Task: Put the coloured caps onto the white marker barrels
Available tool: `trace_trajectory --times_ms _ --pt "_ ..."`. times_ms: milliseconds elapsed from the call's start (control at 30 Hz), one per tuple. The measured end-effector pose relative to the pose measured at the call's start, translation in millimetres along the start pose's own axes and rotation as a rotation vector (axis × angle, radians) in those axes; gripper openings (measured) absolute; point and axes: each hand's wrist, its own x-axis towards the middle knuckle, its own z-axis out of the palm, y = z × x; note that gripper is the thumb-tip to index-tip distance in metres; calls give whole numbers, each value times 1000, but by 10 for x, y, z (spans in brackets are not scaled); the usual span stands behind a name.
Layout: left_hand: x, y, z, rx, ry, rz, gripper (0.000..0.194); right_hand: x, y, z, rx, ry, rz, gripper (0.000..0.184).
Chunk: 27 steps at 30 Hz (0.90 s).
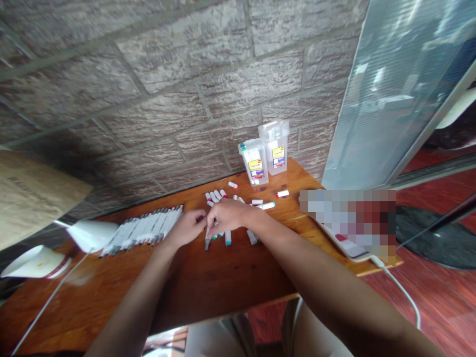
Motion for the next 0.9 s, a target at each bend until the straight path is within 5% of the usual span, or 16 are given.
trace_trajectory --times_ms 233,367,900 --pt "-19 36 5 21 34 4 45 -1 133 -34 -61 25 88 17" --pt "-15 51 -1 45 19 3 38 -6 162 -39 -53 90 17 20" --pt "-13 59 21 41 41 13 37 25 72 16 -131 84 179 18"
